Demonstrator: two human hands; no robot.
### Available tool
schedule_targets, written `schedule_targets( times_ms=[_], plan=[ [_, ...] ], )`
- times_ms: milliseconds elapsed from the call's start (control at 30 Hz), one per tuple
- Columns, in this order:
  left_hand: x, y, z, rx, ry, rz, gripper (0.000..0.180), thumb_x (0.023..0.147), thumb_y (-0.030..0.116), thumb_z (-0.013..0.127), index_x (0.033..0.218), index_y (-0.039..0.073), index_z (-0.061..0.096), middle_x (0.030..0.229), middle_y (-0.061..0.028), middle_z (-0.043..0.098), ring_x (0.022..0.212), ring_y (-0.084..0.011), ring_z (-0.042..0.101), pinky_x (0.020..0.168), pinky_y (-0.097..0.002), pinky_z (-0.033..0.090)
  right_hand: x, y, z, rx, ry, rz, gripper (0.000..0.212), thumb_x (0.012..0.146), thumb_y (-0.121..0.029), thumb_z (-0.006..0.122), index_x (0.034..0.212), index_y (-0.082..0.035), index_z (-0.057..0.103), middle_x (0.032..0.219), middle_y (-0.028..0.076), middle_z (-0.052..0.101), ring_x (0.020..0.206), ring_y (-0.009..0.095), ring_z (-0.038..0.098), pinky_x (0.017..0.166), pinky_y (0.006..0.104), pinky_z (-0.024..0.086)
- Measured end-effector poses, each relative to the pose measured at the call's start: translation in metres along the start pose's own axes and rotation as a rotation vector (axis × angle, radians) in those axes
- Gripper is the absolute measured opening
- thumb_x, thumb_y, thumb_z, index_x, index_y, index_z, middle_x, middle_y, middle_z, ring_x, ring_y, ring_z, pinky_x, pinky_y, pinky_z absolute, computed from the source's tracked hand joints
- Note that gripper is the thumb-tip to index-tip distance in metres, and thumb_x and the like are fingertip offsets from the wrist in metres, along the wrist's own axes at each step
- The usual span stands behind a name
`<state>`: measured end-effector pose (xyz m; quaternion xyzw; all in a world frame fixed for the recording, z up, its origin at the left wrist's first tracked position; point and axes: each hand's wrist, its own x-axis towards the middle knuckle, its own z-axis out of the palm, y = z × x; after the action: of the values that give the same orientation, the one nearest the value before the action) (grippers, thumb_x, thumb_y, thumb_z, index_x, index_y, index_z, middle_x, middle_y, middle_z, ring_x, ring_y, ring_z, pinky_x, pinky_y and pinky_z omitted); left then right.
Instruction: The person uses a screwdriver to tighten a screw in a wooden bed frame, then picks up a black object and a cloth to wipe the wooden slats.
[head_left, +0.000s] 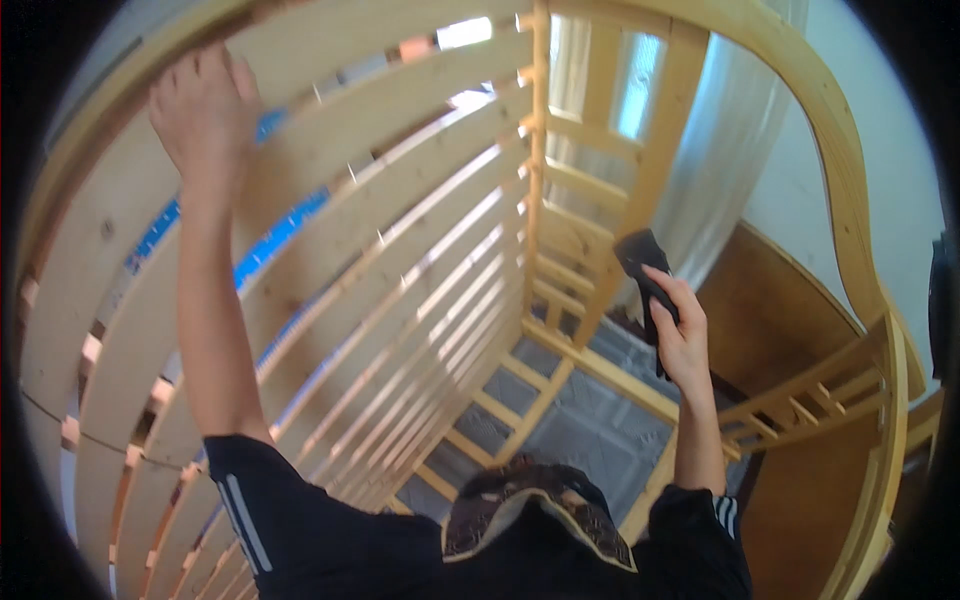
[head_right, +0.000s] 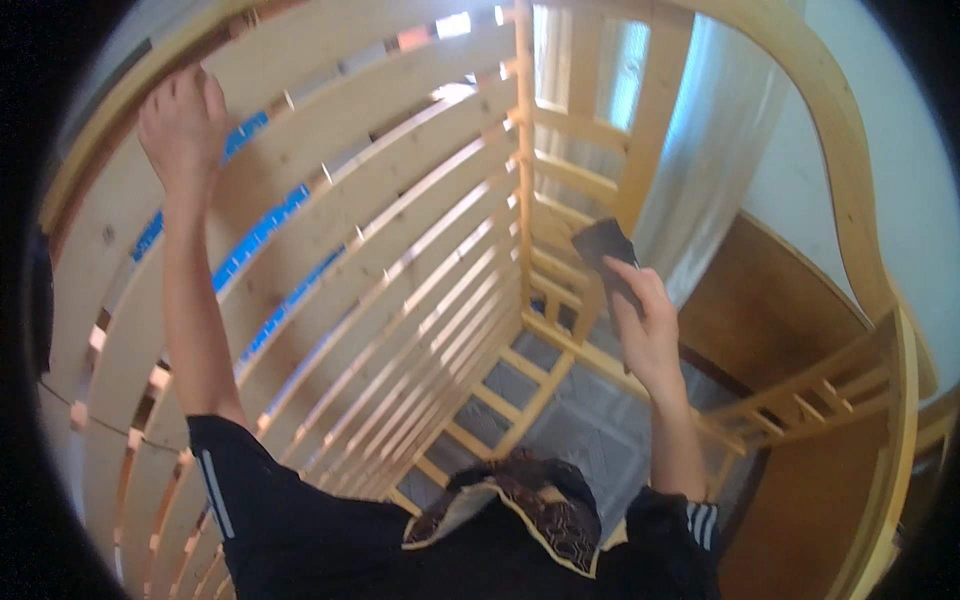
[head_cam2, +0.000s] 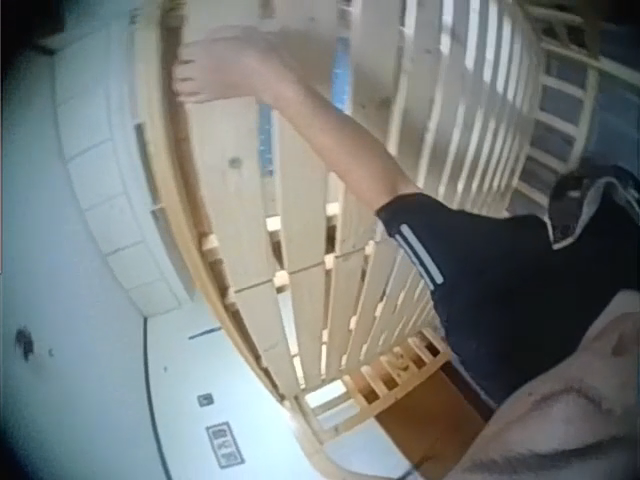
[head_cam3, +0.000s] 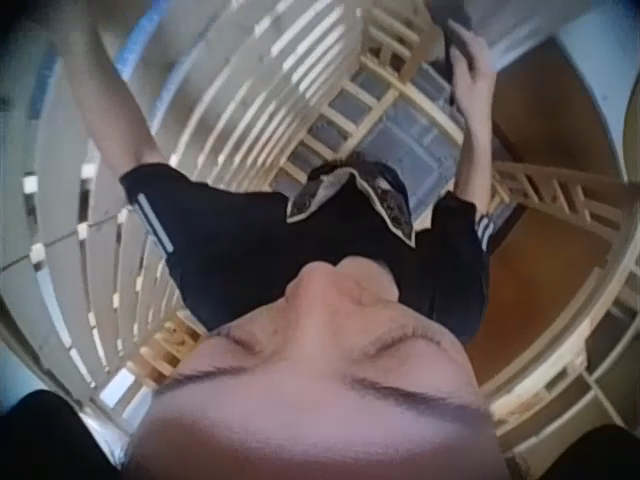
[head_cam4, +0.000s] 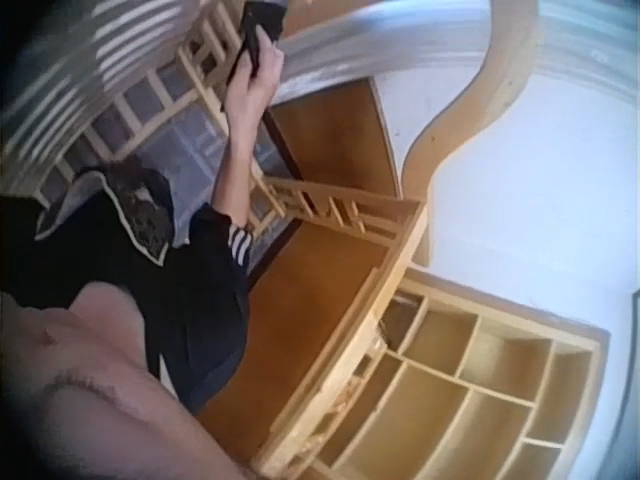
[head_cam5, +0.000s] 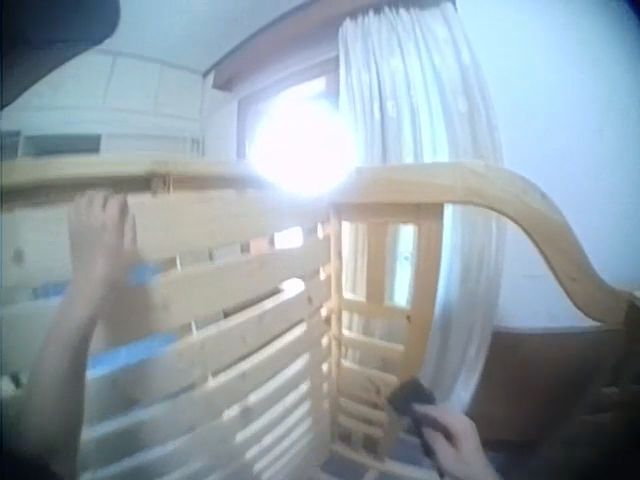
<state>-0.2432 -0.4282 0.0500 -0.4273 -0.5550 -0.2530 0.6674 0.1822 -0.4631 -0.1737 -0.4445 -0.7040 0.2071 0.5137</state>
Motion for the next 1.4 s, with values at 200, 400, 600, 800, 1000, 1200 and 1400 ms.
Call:
schedule_targets(
  times_ms=[200,400,600,800,1000,1200,1400],
  plan=[
    [0.006,0.015,0.021,-0.001,0.017,-0.113,0.018,0.081,0.023,0.053,0.093,0.012,0.060,0.089,-0.0051,0.058,0.088,-0.0242,0.052,0.087,-0.0411,0.033,0.114,-0.022,0.026,0.125,-0.067,-0.243,0.035,0.079,0.003,0.047,0.113,-0.003,0.056,0.096,0.010,0.055,0.094,0.020,0.052,0.084,0.0270,0.038],
    [0.014,0.030,0.017,0.009,0.080,-0.161,0.011,0.078,0.018,0.054,0.083,0.010,0.058,0.081,-0.0060,0.054,0.083,-0.0244,0.049,0.085,-0.0394,0.033,0.282,-0.097,0.103,0.179,-0.021,-0.660,0.031,0.082,-0.015,0.055,0.113,-0.013,0.056,0.096,0.017,0.055,0.091,0.033,0.055,0.080,0.0391,0.044],
    [0.017,0.034,0.020,0.058,0.061,-0.162,0.014,0.077,0.017,0.053,0.084,0.006,0.058,0.080,-0.0078,0.053,0.082,-0.0250,0.048,0.089,-0.0399,0.032,0.340,-0.188,0.183,0.072,0.085,-1.097,0.029,0.076,-0.015,0.062,0.103,-0.006,0.059,0.093,0.016,0.054,0.086,0.032,0.053,0.074,0.0387,0.044],
    [0.017,0.034,0.022,0.085,0.065,-0.176,0.015,0.076,0.018,0.051,0.083,0.006,0.058,0.080,-0.0077,0.053,0.083,-0.0253,0.048,0.092,-0.0407,0.031,0.356,-0.191,0.182,0.111,0.097,-1.413,0.027,0.070,-0.013,0.066,0.096,-0.005,0.060,0.086,0.012,0.055,0.082,0.029,0.053,0.072,0.0376,0.043],
    [0.014,0.038,0.027,0.079,0.072,-0.238,0.014,0.077,0.017,0.050,0.081,0.006,0.058,0.080,-0.0079,0.054,0.087,-0.0261,0.049,0.093,-0.0414,0.030,0.375,-0.166,0.181,0.111,0.006,-1.159,0.023,0.081,-0.021,0.058,0.097,-0.004,0.062,0.094,0.013,0.058,0.090,0.031,0.051,0.080,0.0400,0.041],
    [0.016,0.040,0.027,0.062,0.095,-0.258,0.014,0.077,0.017,0.051,0.081,0.006,0.058,0.080,-0.0075,0.054,0.087,-0.0259,0.049,0.093,-0.0418,0.029,0.351,-0.208,0.200,0.016,-0.169,-1.112,0.032,0.086,-0.028,0.049,0.094,0.001,0.061,0.095,0.018,0.057,0.091,0.033,0.051,0.082,0.0422,0.040],
    [0.014,0.036,0.015,-0.007,0.079,-0.213,0.014,0.076,0.016,0.052,0.082,0.006,0.059,0.080,-0.0077,0.054,0.086,-0.0253,0.049,0.093,-0.0414,0.030,0.376,-0.194,0.181,-0.249,-0.249,-0.918,0.039,0.088,-0.031,0.045,0.094,0.004,0.060,0.093,0.022,0.057,0.091,0.035,0.051,0.083,0.0439,0.040]
  ],
)
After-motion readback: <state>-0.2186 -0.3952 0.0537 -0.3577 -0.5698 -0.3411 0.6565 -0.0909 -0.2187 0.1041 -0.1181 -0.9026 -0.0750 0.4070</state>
